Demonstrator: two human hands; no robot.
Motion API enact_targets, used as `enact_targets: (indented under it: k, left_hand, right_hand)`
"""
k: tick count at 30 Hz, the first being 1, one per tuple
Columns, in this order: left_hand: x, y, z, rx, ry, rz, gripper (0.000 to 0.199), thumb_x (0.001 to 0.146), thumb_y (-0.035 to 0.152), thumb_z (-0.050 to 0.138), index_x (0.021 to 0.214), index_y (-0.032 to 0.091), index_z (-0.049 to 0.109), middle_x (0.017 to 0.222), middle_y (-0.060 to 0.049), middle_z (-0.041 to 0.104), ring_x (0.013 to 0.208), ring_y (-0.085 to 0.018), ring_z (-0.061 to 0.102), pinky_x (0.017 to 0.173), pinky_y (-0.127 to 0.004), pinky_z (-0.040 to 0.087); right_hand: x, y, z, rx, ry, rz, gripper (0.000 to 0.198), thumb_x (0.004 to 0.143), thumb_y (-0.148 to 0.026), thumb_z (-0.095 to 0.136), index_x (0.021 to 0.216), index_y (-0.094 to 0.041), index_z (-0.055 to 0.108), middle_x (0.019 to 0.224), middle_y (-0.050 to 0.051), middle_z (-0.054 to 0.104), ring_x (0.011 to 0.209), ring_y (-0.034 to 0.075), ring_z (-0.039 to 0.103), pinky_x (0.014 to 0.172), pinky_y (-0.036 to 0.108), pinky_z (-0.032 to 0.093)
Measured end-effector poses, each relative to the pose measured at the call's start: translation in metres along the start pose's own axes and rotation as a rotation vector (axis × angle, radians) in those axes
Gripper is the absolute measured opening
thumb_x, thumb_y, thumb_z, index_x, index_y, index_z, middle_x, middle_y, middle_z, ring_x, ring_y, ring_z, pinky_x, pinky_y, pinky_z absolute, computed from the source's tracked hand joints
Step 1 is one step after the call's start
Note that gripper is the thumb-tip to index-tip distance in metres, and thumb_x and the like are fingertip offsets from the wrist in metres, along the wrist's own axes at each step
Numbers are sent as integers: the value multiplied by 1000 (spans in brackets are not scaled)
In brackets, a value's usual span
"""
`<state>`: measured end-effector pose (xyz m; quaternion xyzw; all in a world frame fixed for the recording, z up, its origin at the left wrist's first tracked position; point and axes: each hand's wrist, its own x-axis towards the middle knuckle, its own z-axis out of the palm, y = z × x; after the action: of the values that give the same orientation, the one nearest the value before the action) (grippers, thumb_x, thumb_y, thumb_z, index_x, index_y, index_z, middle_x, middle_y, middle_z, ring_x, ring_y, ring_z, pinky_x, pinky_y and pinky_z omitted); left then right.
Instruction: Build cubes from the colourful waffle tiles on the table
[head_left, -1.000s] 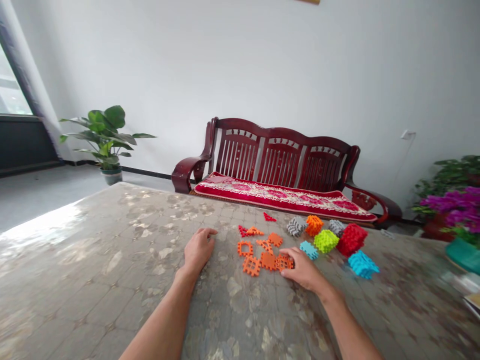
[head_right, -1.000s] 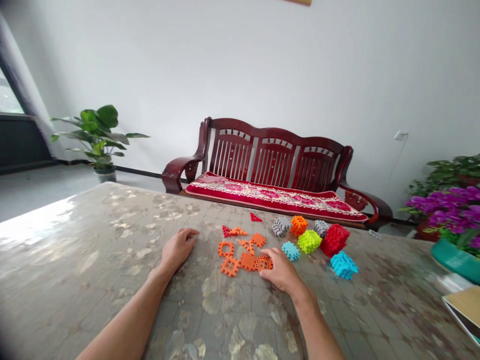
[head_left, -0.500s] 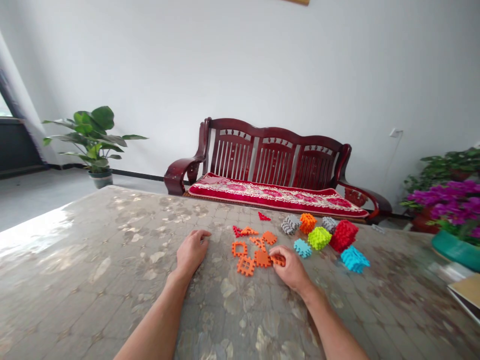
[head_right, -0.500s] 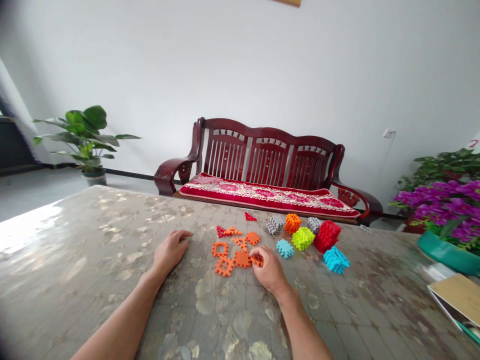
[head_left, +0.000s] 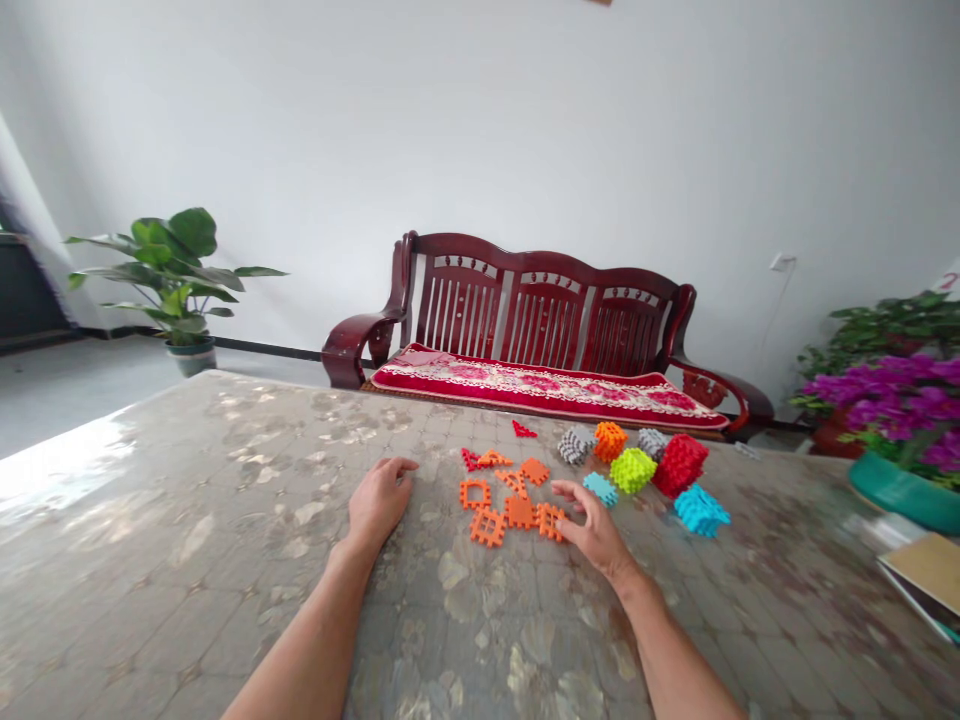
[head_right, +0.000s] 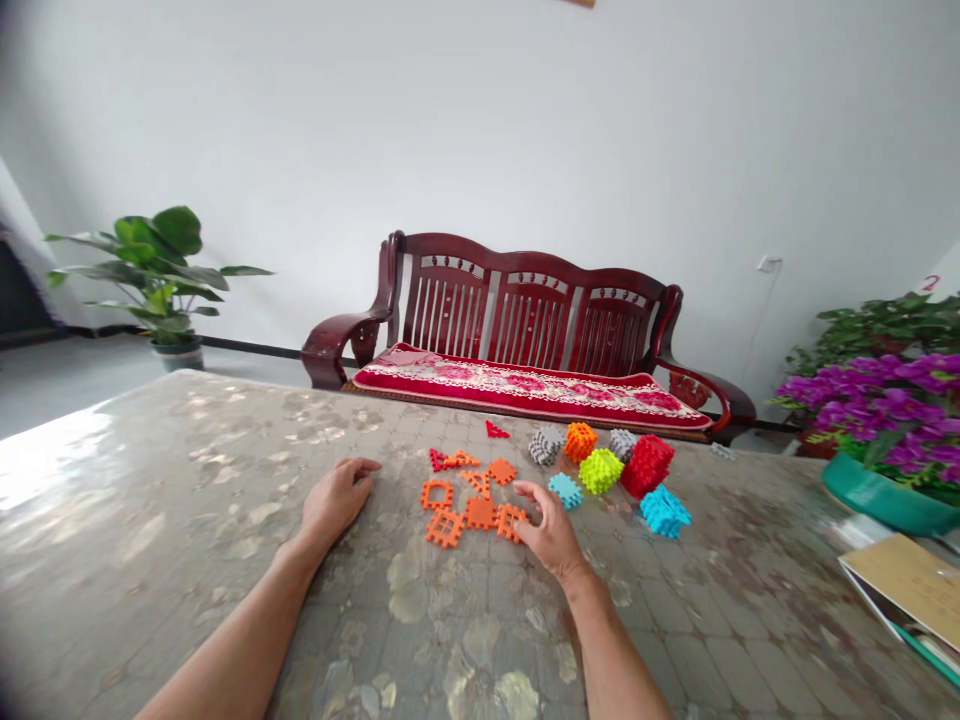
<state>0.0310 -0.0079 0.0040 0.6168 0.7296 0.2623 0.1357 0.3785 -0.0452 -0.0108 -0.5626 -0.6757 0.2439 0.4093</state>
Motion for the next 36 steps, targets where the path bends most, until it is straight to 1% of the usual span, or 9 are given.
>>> enact_targets:
  k: [6,10,16,19,22,26,29,32,36]
  left_hand:
    - [2,-2,1,-3,-6,-2,34,82,22,46,106,26,70,115,-4,69,100,-18,65,78,-25,46]
    - [3,-3,2,-2,-6,4,35,81,20,47,107,26,70,115,-3,69,102,-18,64,79,-24,46]
    - [2,-2,2,-5,-6,1,35,80,20,47,107,27,70,114,-3,69,103,-17,64,79,-23,46]
    - [1,-1,2,-10,-3,-3,35,81,20,47,106,27,70,113,-3,69,102,-18,64,79,-24,46]
    - [1,-1,1,-13,-3,-6,35,81,19,47,106,27,70,115,-3,69,101,-18,64,79,-24,46]
    - [1,-1,1,-12,-9,-11,35,82,19,47,107,27,70,117,-3,69,102,-18,64,79,-24,46]
    - [1,-1,1,-12,-11,-10,36,81,19,46,108,27,70,116,-3,69,103,-18,64,79,-24,46]
    - [1,-1,2,-15,-7,-8,37,81,19,46,107,27,70,117,-3,68,103,-18,64,80,-25,46]
    - [1,-2,2,-18,3,2,37,80,19,45,106,27,70,115,-3,68,103,-19,65,80,-26,47]
  right_hand:
    - [-3,-2,0,-151,-117,-84,75,59,-20,67,134,-23,54,118,7,67,111,26,58,102,43,41]
    - [-3,-1,-1,-223,-77,-90,70,62,-21,67,131,-23,56,111,6,69,105,25,60,101,43,43]
    - [-2,-8,14,-103,70,-76,61,74,-24,58,134,-22,52,100,4,71,94,21,65,93,39,50]
    - [-1,-14,23,-151,100,-96,57,75,-23,55,132,-23,54,105,5,71,100,21,64,97,40,48]
    - [-1,-14,23,-198,96,-31,52,75,-26,55,127,-23,58,108,5,70,97,22,63,93,39,49]
    - [-3,-11,7,-236,-62,46,54,70,-35,65,123,-24,62,105,4,67,88,21,61,82,36,51]
    - [-6,-15,-6,-289,-217,26,74,61,-38,77,131,-27,58,107,4,65,95,23,60,86,36,48]
    - [-9,-26,-11,-399,-317,-9,91,52,-33,82,138,-28,53,112,5,63,105,26,57,93,37,44]
    - [-11,-42,-8,-566,-354,10,87,58,-27,74,141,-25,50,118,9,64,109,28,57,94,37,43]
